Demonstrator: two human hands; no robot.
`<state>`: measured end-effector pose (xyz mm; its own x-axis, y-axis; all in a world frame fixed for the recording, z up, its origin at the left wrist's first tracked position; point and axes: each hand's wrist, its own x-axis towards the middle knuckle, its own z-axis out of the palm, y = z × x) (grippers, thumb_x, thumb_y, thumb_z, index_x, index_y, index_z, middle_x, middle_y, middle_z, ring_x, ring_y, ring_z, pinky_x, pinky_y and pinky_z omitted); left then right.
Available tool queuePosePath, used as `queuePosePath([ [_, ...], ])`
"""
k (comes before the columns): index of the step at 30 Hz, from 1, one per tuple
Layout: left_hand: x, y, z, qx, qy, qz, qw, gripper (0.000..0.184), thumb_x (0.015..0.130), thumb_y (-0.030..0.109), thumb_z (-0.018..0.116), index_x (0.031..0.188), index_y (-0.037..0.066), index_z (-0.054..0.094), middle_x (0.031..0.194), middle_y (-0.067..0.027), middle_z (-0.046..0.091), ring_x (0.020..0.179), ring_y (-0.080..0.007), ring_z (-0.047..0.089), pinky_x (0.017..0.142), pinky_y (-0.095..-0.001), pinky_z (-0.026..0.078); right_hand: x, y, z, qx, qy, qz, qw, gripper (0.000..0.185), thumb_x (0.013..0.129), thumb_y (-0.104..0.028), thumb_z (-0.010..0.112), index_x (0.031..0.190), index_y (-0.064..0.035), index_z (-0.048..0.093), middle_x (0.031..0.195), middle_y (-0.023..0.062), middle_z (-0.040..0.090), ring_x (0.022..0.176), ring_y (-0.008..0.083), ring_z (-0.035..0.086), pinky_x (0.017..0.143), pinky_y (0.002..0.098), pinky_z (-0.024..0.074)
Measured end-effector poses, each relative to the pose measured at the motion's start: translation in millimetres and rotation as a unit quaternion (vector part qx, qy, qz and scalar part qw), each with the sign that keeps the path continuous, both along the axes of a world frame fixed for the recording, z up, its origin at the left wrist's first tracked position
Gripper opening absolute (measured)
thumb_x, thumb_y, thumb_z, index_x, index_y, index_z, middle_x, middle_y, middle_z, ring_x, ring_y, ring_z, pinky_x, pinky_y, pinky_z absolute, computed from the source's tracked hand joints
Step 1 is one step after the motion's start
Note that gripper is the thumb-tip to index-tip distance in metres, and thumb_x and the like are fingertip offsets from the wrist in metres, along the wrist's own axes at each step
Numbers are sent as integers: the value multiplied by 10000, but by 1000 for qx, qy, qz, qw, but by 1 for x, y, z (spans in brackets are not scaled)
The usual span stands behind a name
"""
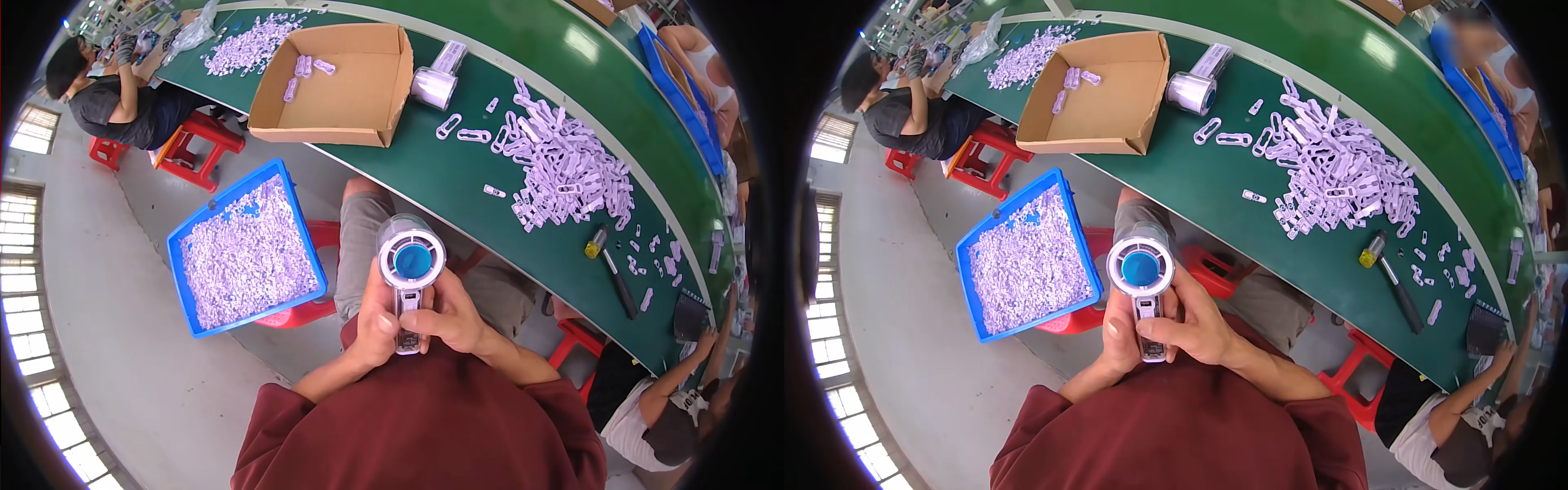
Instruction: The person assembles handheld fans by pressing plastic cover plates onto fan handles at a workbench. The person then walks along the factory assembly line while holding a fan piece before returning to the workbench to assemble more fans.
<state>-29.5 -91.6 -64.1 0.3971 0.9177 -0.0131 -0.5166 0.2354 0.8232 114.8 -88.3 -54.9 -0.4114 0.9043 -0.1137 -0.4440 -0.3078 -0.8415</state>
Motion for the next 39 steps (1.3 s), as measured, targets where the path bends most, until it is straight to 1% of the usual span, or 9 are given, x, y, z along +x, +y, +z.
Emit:
queuePosePath([
  [7, 0, 3, 8, 14, 53, 4, 998, 916, 923, 729, 350, 1464, 5, 198, 1004, -128, 541, 574, -117, 553, 438, -239, 485, 4, 3, 11, -16, 1, 19, 1000, 647, 826, -137, 717, 1369, 20, 401, 1134, 99, 560, 829, 109, 615, 509, 209, 518],
  [17, 3, -1, 3, 5, 76, 18, 997, 887, 932, 717, 332, 1463, 20, 193, 1004, -152, 553, 553, -133, 564, 435, -248, 497, 3, -1, 3, -20, 27, 6, 999, 596, 855, -80, 683, 1375, -25, 396, 1072, 87, 580, 632, 92, 607, 436, 205, 477],
  [26, 3, 1, -2, -46, 38, -20, 998, 718, 972, 681, 321, 1257, 27, 403, 816, -104, 568, 542, -165, 582, 452, -270, 492, 8, 2, -3, 73, -60, -15, 995, 497, 833, -149, 755, 1185, 14, 445, 857, 86, 632, 518, 102, 606, 428, 235, 471],
  [30, 15, 1, 4, -22, 138, 25, 990, 784, 941, 736, 283, 1034, -4, 525, 786, -113, 598, 572, -178, 598, 464, -277, 492, 14, 3, 6, 77, -77, -35, 993, 503, 809, -177, 782, 1147, 1, 455, 788, 66, 630, 423, 100, 550, 385, 232, 430],
  [32, 14, 11, 8, -18, 74, -58, 995, 799, 939, 741, 281, 1092, -5, 522, 808, -121, 603, 667, -199, 631, 552, -305, 522, 32, 12, 20, 41, -123, 38, 991, 558, 819, -136, 773, 1245, 19, 449, 973, 88, 649, 690, 118, 661, 597, 248, 538],
  [34, 24, 20, -15, 63, 133, -3, 989, 794, 950, 702, 338, 1305, -8, 387, 930, -148, 619, 738, -260, 662, 639, -338, 549, 29, 20, 9, 121, -12, -55, 991, 662, 830, -80, 758, 1378, 23, 401, 1216, 85, 586, 1096, 149, 601, 937, 304, 497],
  [35, 21, 22, -16, 125, 187, -22, 974, 811, 951, 686, 366, 1353, -19, 359, 961, -160, 628, 766, -276, 669, 676, -352, 550, 40, 22, 1, 75, 38, -9, 996, 751, 835, -38, 744, 1465, 7, 339, 1367, 60, 488, 1315, 164, 424, 1120, 346, 336],
  [38, 31, 37, 28, 232, 307, -80, 919, 840, 962, 630, 431, 1448, -45, 310, 1009, -188, 649, 818, -292, 685, 745, -378, 552, 79, 40, 22, 72, -12, -73, 995, 717, 815, -52, 750, 1431, -8, 386, 1324, 73, 536, 1203, 174, 538, 1008, 352, 467],
  [39, 34, 44, 21, 254, 262, -68, 928, 704, 975, 426, 549, 1449, -42, 321, 958, -187, 653, 784, -251, 688, 726, -364, 553, 92, 49, 31, 50, -3, -99, 994, 672, 818, -55, 738, 1399, -2, 406, 1271, 99, 571, 1122, 193, 592, 920, 358, 519],
])
